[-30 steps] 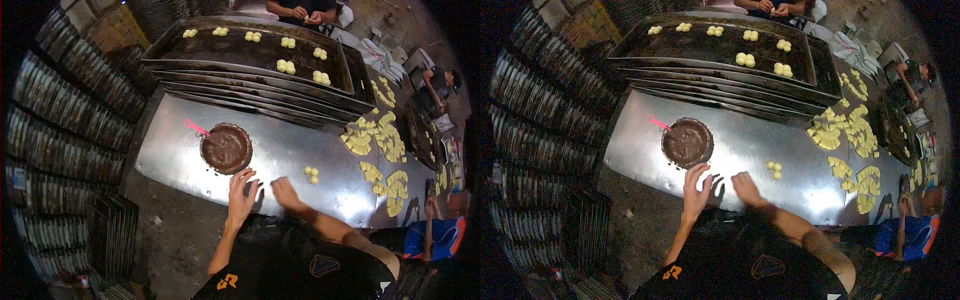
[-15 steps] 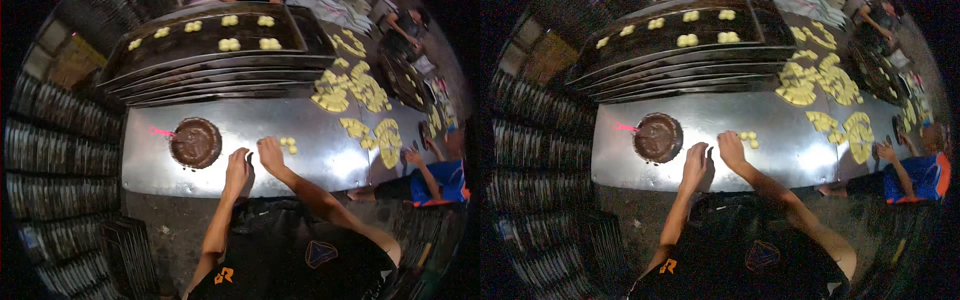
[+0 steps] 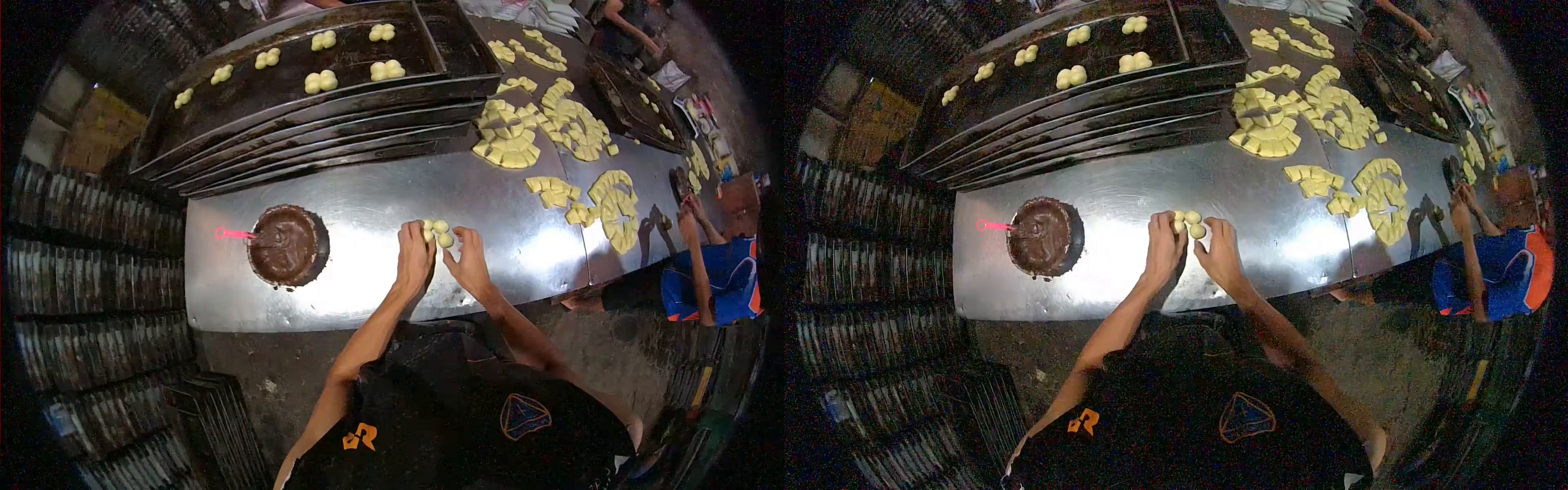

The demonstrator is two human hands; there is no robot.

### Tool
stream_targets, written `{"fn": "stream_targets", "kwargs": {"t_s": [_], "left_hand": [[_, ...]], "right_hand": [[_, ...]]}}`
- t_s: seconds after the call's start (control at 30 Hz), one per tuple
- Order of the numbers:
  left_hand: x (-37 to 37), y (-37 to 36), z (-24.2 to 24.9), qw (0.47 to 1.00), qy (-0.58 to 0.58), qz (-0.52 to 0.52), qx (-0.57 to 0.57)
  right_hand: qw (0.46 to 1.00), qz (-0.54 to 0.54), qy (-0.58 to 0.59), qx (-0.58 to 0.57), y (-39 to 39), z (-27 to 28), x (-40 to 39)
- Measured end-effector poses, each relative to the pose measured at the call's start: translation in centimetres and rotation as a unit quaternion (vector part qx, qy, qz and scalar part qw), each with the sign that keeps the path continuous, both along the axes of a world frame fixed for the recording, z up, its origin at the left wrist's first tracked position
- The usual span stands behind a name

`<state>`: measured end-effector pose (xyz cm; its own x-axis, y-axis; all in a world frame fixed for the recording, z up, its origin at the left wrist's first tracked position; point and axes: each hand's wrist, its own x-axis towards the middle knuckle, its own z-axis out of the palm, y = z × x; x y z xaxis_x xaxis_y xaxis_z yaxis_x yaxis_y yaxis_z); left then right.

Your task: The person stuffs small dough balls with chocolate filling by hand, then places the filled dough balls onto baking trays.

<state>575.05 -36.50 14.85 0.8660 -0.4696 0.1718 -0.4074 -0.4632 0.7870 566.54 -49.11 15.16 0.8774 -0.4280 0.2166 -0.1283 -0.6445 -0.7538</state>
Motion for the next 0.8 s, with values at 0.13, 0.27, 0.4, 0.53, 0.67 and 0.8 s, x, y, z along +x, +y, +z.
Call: {"fn": "stream_targets", "kwargs": {"t_s": [0.13, 0.27, 0.4, 0.53, 0.67, 0.8], "left_hand": [[0.2, 0.9, 0.1, 0.999, -0.021, -0.029, -0.022], [3.6, 1.4, -1.0, 0.992, -0.018, -0.120, -0.026], [4.6, 2.4, 2.7, 0.975, 0.109, -0.195, -0.013], [3.4, 5.8, 5.1, 0.975, 0.098, -0.193, -0.054], [0.3, 7.5, 1.7, 0.985, 0.099, -0.140, -0.002], [-0.7, 7.4, 1.9, 0.987, 0.099, -0.103, -0.068]], "right_hand": [[0.992, 0.076, 0.043, 0.087, -1.4, 0.1, 0.6], [0.988, 0.152, -0.008, -0.038, -3.1, 0.4, 2.4], [0.963, 0.255, 0.086, -0.014, -4.2, 2.3, 5.7], [0.962, 0.268, 0.044, 0.037, -1.8, 5.1, 4.0], [0.957, 0.284, 0.061, 0.021, 1.1, 1.5, 1.7], [0.960, 0.278, 0.036, -0.006, 1.1, 1.3, 2.3]]}}
